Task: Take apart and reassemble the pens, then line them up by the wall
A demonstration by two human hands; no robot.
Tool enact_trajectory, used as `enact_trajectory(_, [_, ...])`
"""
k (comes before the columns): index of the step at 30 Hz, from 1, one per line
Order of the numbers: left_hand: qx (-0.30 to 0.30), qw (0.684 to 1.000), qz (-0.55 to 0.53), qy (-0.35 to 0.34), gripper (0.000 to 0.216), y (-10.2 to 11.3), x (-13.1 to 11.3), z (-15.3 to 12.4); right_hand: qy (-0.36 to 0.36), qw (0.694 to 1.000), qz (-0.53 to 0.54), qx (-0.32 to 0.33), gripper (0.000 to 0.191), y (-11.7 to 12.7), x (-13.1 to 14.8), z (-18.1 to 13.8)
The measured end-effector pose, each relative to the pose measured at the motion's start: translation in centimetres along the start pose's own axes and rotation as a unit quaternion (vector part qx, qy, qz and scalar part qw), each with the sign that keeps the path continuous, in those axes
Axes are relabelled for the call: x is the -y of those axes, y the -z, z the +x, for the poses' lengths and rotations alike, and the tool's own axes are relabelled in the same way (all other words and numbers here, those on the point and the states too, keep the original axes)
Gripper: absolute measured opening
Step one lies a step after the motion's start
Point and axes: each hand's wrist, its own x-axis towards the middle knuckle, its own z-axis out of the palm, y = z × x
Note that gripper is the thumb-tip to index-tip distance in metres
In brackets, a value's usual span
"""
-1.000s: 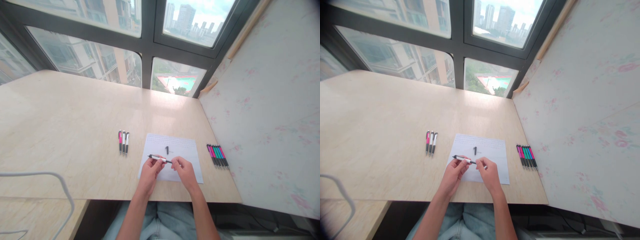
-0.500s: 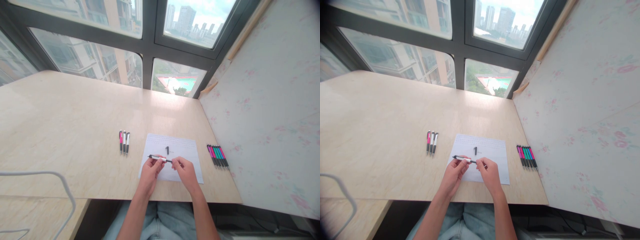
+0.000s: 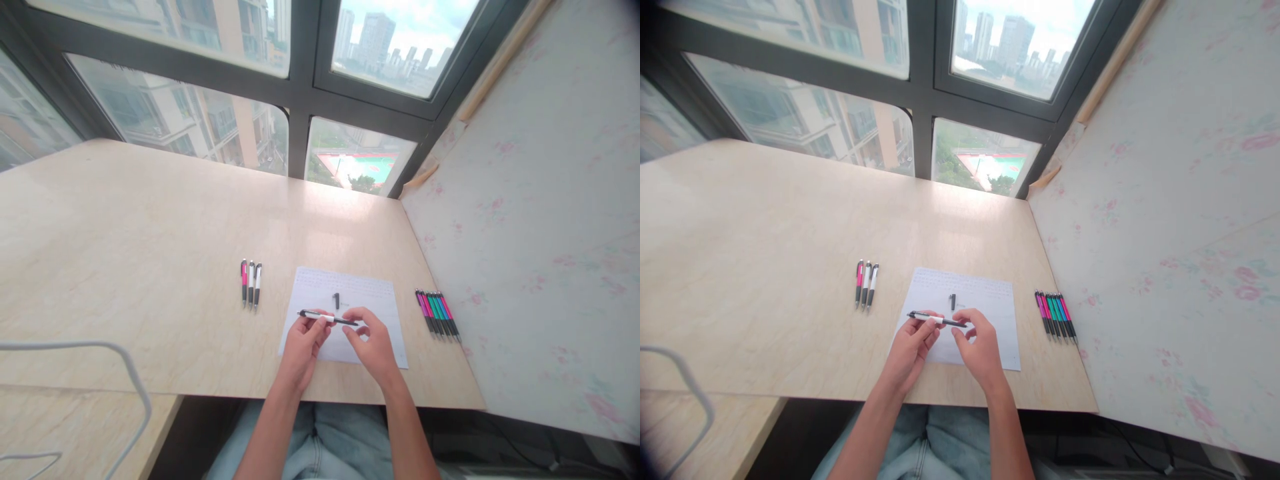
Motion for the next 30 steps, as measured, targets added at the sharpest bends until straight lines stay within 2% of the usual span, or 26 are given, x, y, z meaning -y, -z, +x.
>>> enact_trajectory(3, [0.004,1.0,0.0,0.001,0.021,0.1,0.1,0.0,-0.022,0.999,-0.029,-0.001,0.022,0.0,0.2,0.0])
enact_trajectory(6, [0.004,1.0,0.002,-0.002,0.021,0.3,0.1,0.1,-0.037,0.998,-0.043,0.002,0.035,0.0,0.2,0.0])
enact_trajectory(9, [0.002,1.0,-0.003,-0.005,0.02,0.4,0.1,0.2,-0.013,1.0,-0.02,-0.006,0.021,0.1,0.1,0.0])
enact_trajectory(14, [0.008,1.0,-0.018,-0.003,0.018,0.6,0.4,0.3,0.013,1.0,0.002,-0.01,0.012,0.5,0.0,0.0])
enact_trajectory(25, [-0.032,0.993,-0.111,0.028,0.006,0.9,0.3,0.8,0.02,0.999,0.002,-0.047,0.012,2.2,0.9,-0.5])
enact_trajectory(30, [-0.049,0.987,-0.149,0.025,0.008,1.2,0.1,1.0,-0.014,0.996,0.013,-0.082,0.017,2.8,-0.9,-0.3])
